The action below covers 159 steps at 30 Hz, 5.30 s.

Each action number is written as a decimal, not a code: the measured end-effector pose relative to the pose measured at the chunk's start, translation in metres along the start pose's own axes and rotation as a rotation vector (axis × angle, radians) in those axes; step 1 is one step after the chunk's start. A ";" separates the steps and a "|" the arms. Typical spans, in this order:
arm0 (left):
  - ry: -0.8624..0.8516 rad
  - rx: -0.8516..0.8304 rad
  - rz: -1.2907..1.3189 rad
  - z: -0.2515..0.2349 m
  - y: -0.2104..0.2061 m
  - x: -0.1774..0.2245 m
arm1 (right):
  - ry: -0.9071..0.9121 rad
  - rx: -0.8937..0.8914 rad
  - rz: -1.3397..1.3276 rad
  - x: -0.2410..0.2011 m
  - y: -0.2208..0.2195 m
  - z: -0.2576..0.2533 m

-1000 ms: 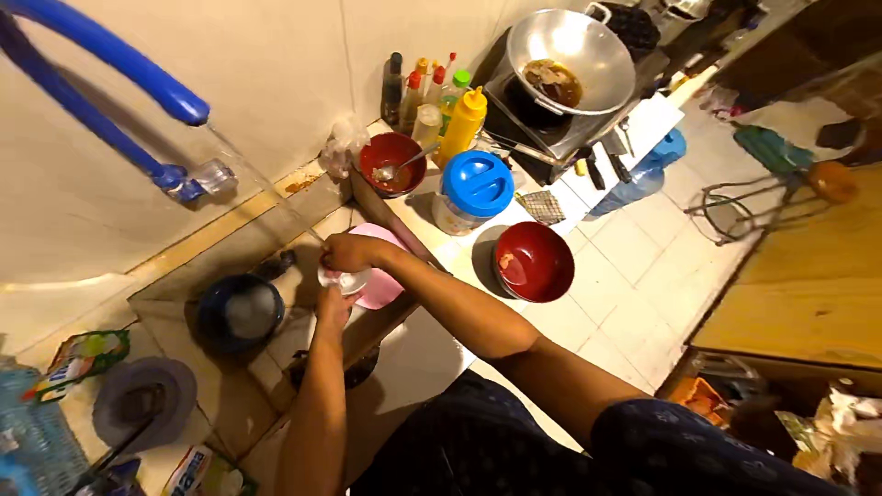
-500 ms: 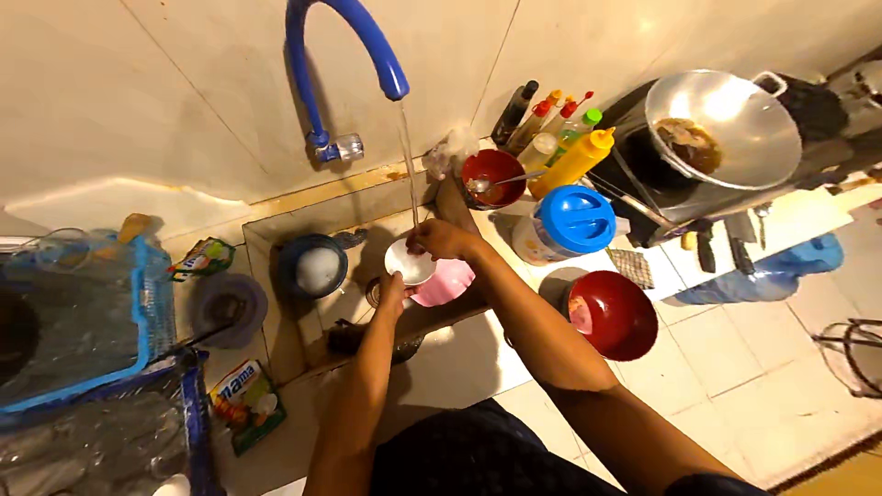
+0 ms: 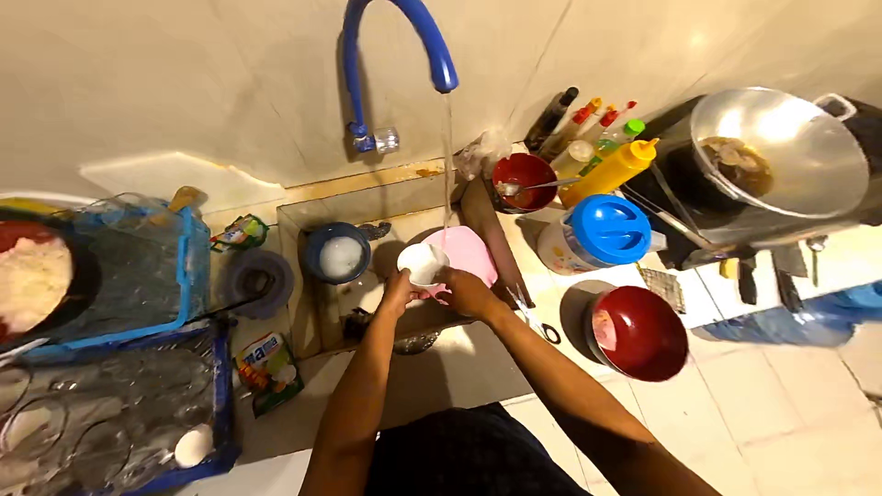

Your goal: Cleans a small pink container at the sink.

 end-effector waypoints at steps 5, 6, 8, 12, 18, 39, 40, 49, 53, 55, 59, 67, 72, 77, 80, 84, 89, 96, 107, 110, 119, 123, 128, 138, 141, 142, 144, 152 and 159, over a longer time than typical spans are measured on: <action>-0.012 0.039 -0.074 0.040 0.052 0.007 | 0.080 0.223 -0.378 -0.014 -0.028 -0.007; -0.049 0.096 -0.085 0.048 0.064 0.007 | 0.055 0.229 -0.489 -0.019 -0.034 -0.010; -0.102 0.200 -0.129 0.064 0.086 0.006 | -0.062 0.201 -0.760 -0.025 -0.048 -0.017; -0.113 0.261 -0.274 0.094 0.116 -0.014 | -0.381 0.135 -0.938 -0.038 -0.070 -0.024; -0.185 0.215 -0.297 0.126 0.138 -0.055 | -0.378 0.050 -1.248 -0.094 -0.078 -0.047; -0.236 0.218 -0.216 0.166 0.176 -0.085 | -0.065 0.200 -0.562 -0.267 -0.119 -0.156; -0.218 0.212 -0.207 0.165 0.173 -0.082 | -0.035 0.199 -0.564 -0.261 -0.118 -0.154; -0.241 0.230 -0.242 0.128 0.156 -0.059 | -0.067 0.186 -0.859 -0.128 -0.084 -0.101; -0.201 0.125 -0.277 0.098 0.123 -0.043 | -0.368 0.290 -0.915 -0.014 -0.053 -0.077; -0.135 0.063 -0.318 0.066 0.095 -0.037 | -0.459 0.287 -0.821 0.020 -0.035 -0.070; 0.064 -0.026 -0.369 -0.019 0.028 -0.052 | -0.350 0.130 -0.618 0.022 -0.004 -0.060; 0.283 0.091 -0.146 -0.072 -0.054 -0.080 | -0.276 -0.059 -0.493 0.018 0.025 -0.061; 0.118 0.100 -0.104 -0.056 -0.058 -0.056 | -0.205 -0.122 -0.432 0.018 0.039 -0.067; -0.003 0.102 0.019 -0.038 -0.060 -0.021 | -0.129 -0.174 -0.350 0.003 0.060 -0.071; -0.045 0.118 -0.073 -0.033 -0.046 -0.007 | -0.113 -0.172 -0.352 -0.009 0.076 -0.067; -0.116 0.132 -0.123 -0.030 -0.023 0.010 | -0.116 -0.185 -0.436 -0.016 0.085 -0.065; -0.183 0.161 -0.048 -0.013 -0.003 0.026 | -0.087 -0.166 -0.551 -0.020 0.084 -0.060; -0.229 0.302 -0.476 0.018 0.043 0.032 | -0.155 -0.193 -0.127 -0.003 0.075 -0.061; -0.262 0.479 -0.642 0.081 0.113 0.018 | -0.194 -0.190 -0.033 0.057 -0.009 -0.083; -0.267 0.501 -0.605 0.095 0.120 0.012 | -0.193 -0.323 0.163 0.068 -0.076 -0.074; -0.266 0.521 -0.463 0.117 0.135 0.002 | -0.342 -0.149 -0.003 0.064 -0.057 -0.061; -0.274 0.512 -0.471 0.120 0.137 0.006 | -0.340 0.004 -0.164 0.065 -0.042 -0.051; -0.272 0.506 -0.485 0.120 0.133 0.013 | -0.352 -0.020 -0.010 0.052 -0.054 -0.048; -0.349 0.481 -0.442 0.119 0.136 0.009 | -0.342 0.009 -0.065 0.061 -0.046 -0.076; -0.341 0.485 -0.430 0.122 0.136 0.011 | -0.346 0.051 -0.185 0.058 -0.020 -0.086; -0.334 0.484 -0.431 0.121 0.135 0.011 | -0.316 0.088 -0.229 0.053 -0.008 -0.086; -0.314 0.471 -0.429 0.114 0.135 0.008 | -0.148 0.123 -0.308 0.050 0.002 -0.090; -0.182 0.225 -0.034 0.040 0.077 0.016 | -0.147 -0.219 -0.675 -0.023 0.064 -0.065; -0.040 0.117 0.182 -0.003 0.014 0.024 | 0.081 -0.090 -0.514 -0.045 0.048 -0.064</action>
Point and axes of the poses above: each hand's wrist, its own z-axis away from the middle knuckle, its own y-axis out of the back of the hand, x = y × z, the point moved 4 cm from there along -z, towards the middle knuckle, and after that the axes turned 4 degrees about x, right-handed, at the moved point
